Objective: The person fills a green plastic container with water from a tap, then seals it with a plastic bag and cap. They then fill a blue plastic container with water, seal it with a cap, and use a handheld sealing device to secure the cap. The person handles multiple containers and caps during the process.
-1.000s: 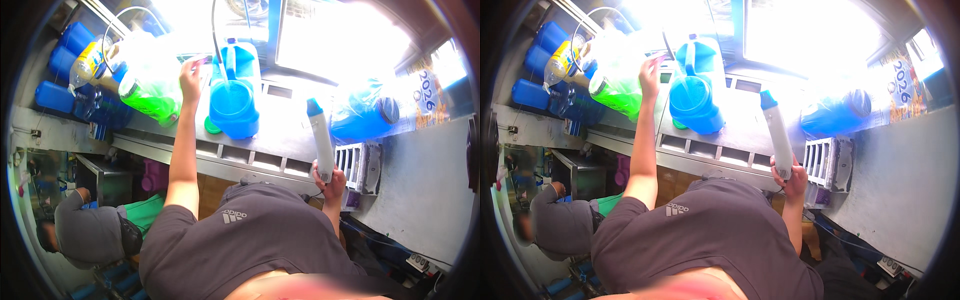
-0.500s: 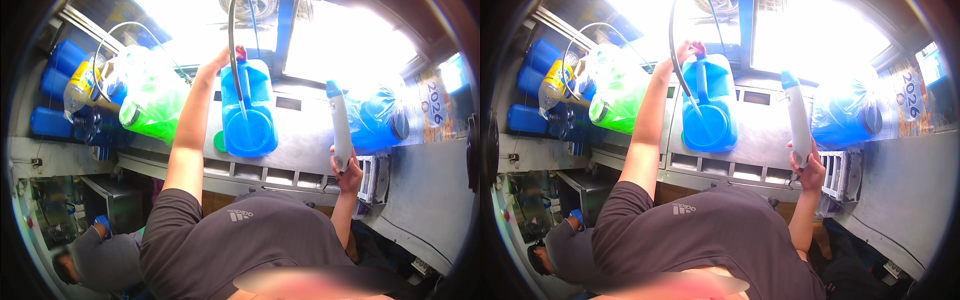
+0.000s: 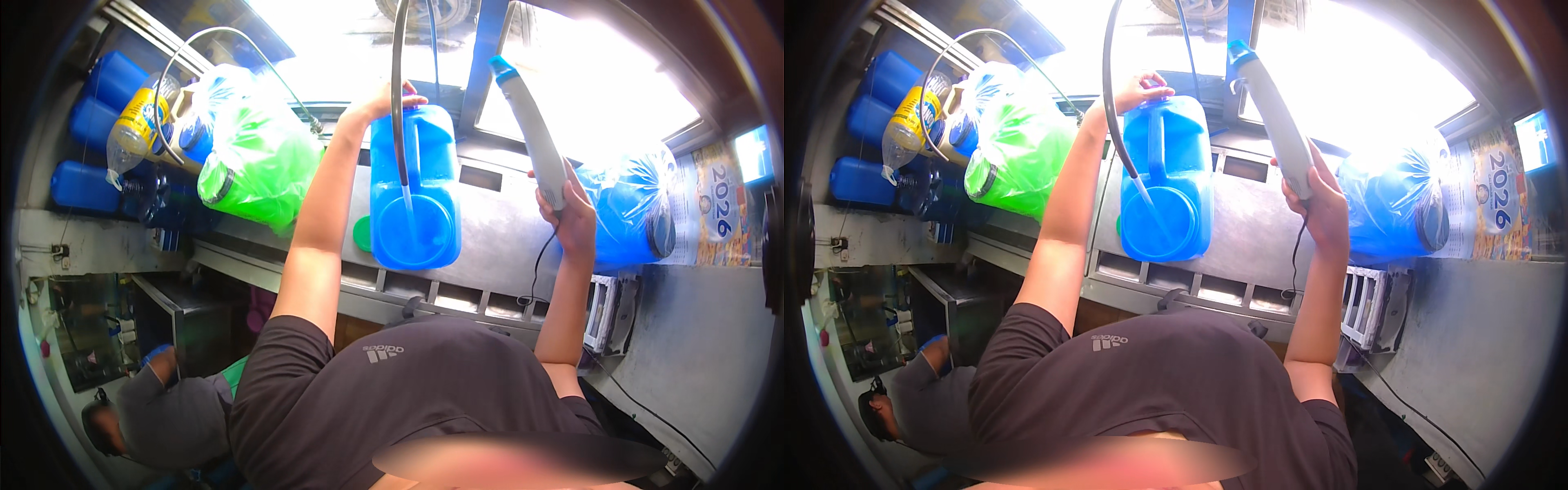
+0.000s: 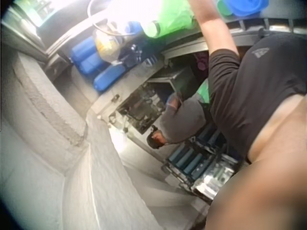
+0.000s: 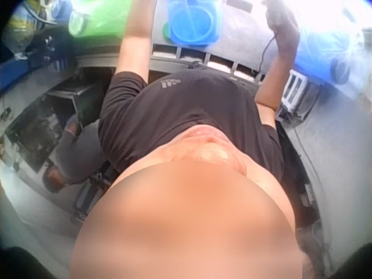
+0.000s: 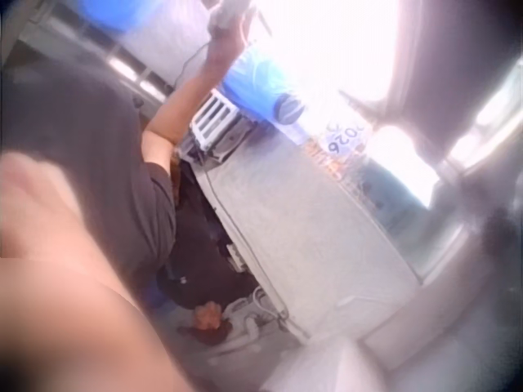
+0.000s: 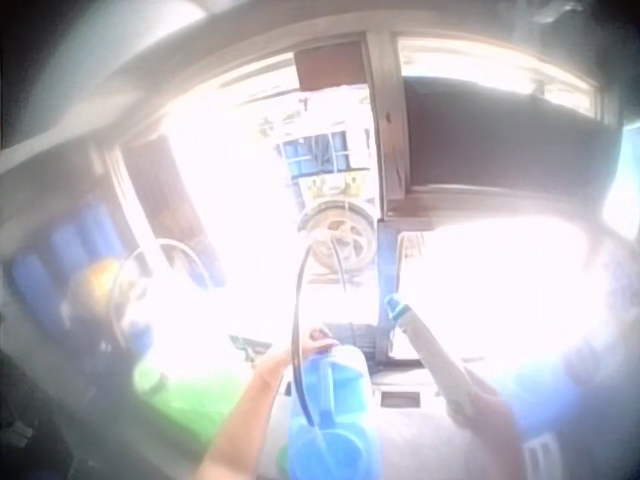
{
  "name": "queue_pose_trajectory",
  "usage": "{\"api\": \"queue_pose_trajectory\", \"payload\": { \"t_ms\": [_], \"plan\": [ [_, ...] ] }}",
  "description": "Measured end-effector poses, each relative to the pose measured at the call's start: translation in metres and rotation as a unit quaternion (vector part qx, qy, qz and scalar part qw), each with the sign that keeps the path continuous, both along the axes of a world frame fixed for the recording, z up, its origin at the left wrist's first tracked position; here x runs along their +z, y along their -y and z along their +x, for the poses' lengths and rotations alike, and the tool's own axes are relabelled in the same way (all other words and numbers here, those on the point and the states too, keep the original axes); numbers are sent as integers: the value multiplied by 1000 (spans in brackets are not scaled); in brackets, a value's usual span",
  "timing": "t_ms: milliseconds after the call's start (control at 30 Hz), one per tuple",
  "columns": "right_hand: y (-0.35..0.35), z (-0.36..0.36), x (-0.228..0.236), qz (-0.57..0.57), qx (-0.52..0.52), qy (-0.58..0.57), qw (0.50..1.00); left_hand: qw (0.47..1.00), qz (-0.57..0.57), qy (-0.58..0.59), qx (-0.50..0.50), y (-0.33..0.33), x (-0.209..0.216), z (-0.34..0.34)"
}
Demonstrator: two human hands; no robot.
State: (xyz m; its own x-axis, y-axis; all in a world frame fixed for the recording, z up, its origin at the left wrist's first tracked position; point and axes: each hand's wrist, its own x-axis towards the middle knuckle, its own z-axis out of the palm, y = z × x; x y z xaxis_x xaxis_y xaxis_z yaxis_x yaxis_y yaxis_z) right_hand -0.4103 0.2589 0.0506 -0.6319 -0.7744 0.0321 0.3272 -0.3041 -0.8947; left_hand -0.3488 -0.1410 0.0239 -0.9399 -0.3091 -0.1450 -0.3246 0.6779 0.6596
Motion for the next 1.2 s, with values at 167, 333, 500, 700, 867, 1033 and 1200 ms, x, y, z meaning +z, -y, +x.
{"api": "queue_pose_trajectory", "payload": {
  "t_ms": [167, 333, 500, 700, 867, 1033, 1200],
  "plan": [
    [25, -16, 12, 92, 17, -11, 996, 969, 210, -76, 109, 1, -6, 12],
    [34, -30, 29, 186, -14, -90, 978, 947, 304, -92, -57, 24, -20, 12],
    [38, -32, 41, 181, -69, -96, 976, 944, 308, -91, -80, 27, -28, 6],
    [37, -32, 44, 216, -39, -131, 967, 956, 273, -70, -74, 21, -16, 16],
    [40, -43, 47, 228, -22, -197, 953, 965, 251, -55, -42, 22, -22, 18],
    [51, -55, 48, 236, -7, -221, 946, 974, 211, -62, -58, 29, -31, 11],
    [58, -64, 47, 259, -5, -272, 927, 967, 232, -101, -24, 27, -35, 14]
  ]
}}
